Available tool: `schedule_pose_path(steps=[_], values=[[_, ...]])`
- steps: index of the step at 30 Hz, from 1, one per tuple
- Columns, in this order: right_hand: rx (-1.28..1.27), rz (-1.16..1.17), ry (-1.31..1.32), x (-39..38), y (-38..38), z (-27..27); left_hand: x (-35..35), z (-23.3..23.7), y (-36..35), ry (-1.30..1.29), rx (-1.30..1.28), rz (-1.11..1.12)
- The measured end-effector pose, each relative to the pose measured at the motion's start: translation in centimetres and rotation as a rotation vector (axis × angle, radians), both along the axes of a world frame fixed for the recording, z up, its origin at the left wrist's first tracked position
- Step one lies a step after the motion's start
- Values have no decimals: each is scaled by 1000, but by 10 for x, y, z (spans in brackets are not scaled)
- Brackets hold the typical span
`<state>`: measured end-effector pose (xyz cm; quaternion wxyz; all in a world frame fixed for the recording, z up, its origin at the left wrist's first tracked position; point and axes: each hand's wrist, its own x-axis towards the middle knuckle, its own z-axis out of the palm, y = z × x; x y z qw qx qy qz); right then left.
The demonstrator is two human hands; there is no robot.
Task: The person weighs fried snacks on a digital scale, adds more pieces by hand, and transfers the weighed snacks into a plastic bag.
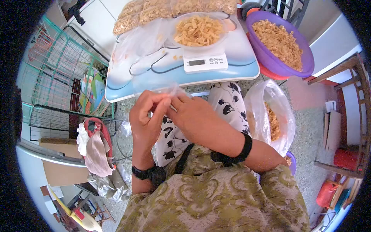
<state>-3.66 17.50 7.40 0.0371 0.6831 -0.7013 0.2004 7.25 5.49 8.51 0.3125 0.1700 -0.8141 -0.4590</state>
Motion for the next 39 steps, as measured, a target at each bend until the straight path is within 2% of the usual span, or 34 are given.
schedule_pose_path(steps=[3,5,8,9,11,12,14,15,17,19,22,24,28,30,34,37,39], values=[[53,-15,-10,-6,-2,-16,2,-6,-5,-51,46,-147],[128,-4,11,-7,-6,-16,1,-10,-6,-50,62,-138],[50,44,-32,-8,-9,-10,-1,-11,-12,-12,363,69],[48,45,-27,-9,-10,-5,-2,-10,-15,-7,362,69],[-134,170,-151,-14,-12,7,-6,-9,-21,71,392,184],[-134,173,-145,-17,-13,10,-5,-12,-25,80,398,205],[-390,209,-189,-28,-12,17,-4,-16,-35,131,409,244],[-388,211,-187,-36,-9,23,-5,-17,-38,176,420,285],[-379,17,-125,-59,-2,39,-5,-7,-41,174,443,330],[-427,-130,-67,-86,-3,48,-7,-8,-54,306,463,361],[-371,-239,-80,-119,0,58,-14,0,-62,297,459,411],[-206,-309,-216,-134,-3,72,-19,1,-67,277,477,402],[-160,-264,-187,-162,-18,77,-38,-4,-73,183,534,376],[-59,-282,-235,-170,-27,79,-44,-6,-74,178,574,356],[-103,-162,-131,-185,-48,70,-54,-7,-76,128,627,346],[27,-173,-282,-190,-57,71,-58,-7,-78,116,649,342],[46,-135,-111,-196,-62,66,-61,-9,-79,111,661,345]])
